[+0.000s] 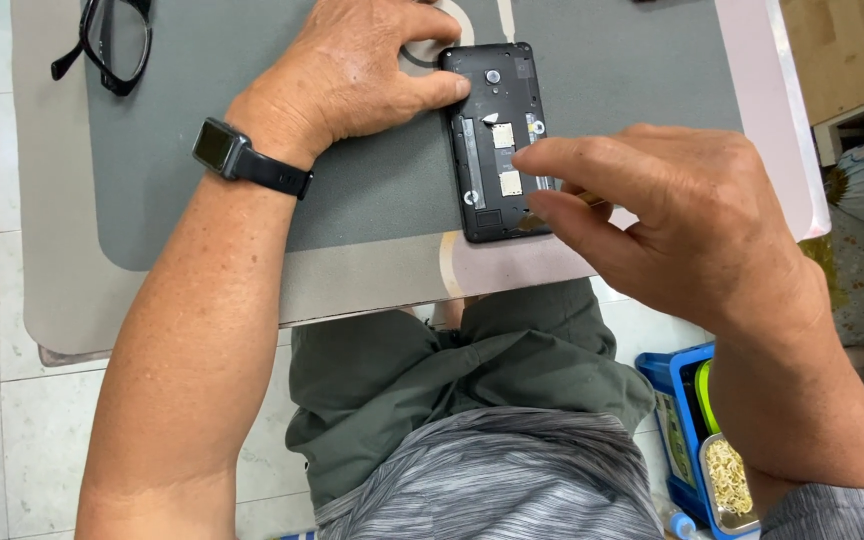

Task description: Using a small prying tool to remove the back cover of a mobile phone.

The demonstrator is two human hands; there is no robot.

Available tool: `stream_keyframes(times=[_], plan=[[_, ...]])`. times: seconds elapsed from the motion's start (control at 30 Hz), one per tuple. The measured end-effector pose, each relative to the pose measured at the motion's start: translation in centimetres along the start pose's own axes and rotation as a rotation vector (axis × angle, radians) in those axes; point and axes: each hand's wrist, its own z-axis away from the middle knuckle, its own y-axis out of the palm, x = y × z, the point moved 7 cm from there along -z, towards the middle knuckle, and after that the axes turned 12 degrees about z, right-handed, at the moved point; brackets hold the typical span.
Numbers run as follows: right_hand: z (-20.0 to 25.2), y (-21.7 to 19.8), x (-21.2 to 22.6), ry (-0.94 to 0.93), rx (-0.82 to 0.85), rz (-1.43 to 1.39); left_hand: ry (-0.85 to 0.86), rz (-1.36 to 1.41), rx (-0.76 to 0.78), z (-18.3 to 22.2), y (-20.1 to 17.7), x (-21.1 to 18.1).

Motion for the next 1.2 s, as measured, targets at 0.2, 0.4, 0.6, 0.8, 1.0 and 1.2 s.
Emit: stream_keyframes(times=[0.2, 0.4, 0.6, 0.8, 1.0, 1.2], plan=[[0.0, 0.2, -0.1, -0.004, 0.017, 0.001, -0.006, 0.011, -0.006, 0.1, 0.0, 0.0], [0.1, 0.4, -0.2, -0.015, 0.037, 0.013, -0.034, 0.025, 0.014, 0.2, -0.1, -0.2], [-0.9, 0.9, -0.1, 0.036, 0.094, 0.137, -0.036, -0.008, 0.003, 0.1, 0.2, -0.1], [-1.3, 0.9, 0.8, -0.022, 0.088, 0.088, -0.172, 0.053, 0.072, 0.3, 0.3, 0.1], [-1.8, 0.7, 0.9, -0.073, 0.171, 0.039, -0.296, 0.109, 0.102, 0.5, 0.2, 0.2], [-2.0, 0.6, 0.6, -0.093, 0.274, 0.03, -0.227, 0.117, 0.041, 0.7, 0.2, 0.4]])
